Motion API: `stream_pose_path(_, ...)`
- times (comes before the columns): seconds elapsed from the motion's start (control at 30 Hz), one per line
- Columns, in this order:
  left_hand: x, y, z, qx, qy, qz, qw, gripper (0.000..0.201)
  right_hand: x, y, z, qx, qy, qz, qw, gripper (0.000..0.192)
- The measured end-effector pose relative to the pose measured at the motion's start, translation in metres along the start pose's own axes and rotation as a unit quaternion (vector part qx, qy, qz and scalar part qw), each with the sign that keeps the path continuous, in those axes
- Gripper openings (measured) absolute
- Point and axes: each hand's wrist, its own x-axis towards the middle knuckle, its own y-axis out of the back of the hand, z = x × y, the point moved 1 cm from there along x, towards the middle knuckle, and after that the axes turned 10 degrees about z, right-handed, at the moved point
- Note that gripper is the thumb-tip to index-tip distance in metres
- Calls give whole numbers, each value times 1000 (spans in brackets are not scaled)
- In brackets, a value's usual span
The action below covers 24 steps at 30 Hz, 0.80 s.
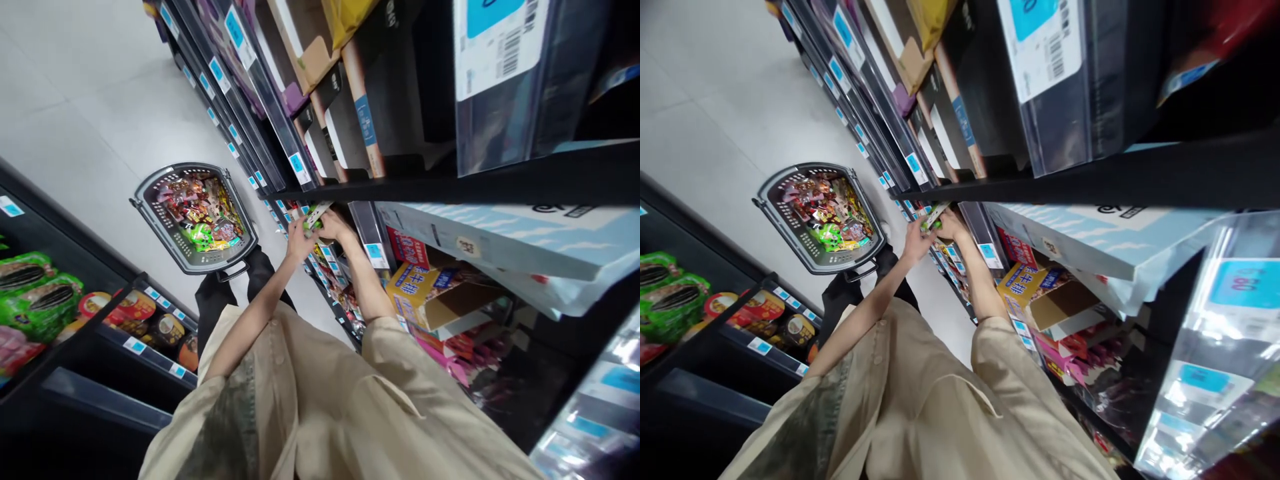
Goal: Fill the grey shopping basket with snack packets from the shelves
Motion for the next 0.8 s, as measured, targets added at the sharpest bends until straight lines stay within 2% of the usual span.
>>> stream_pose_path(0.1,4,2,4,12,24,20,999,42,-3,1,-2,17,-2,9,1000,34)
stream_pose_path(0.2,3,8,17,49,17,32,998,37,-10,2,-3,52,-42,76,995,16)
stream_pose_path(0.33,4,11,35,132,-21,39,990,35,-24,7,-4,84,-108,129,982,28)
stream_pose_path(0.4,4,11,40,166,-40,40,984,35,-28,11,-6,94,-110,134,980,27)
stream_pose_path(0.57,7,14,44,203,-55,24,977,36,-29,17,-13,125,-80,113,982,9)
stream_pose_path(0.73,10,16,44,219,-73,28,973,34,-30,13,-7,141,-119,103,977,33)
stream_pose_path(0.8,10,16,45,221,-74,24,972,35,-31,11,-2,132,-140,99,976,34)
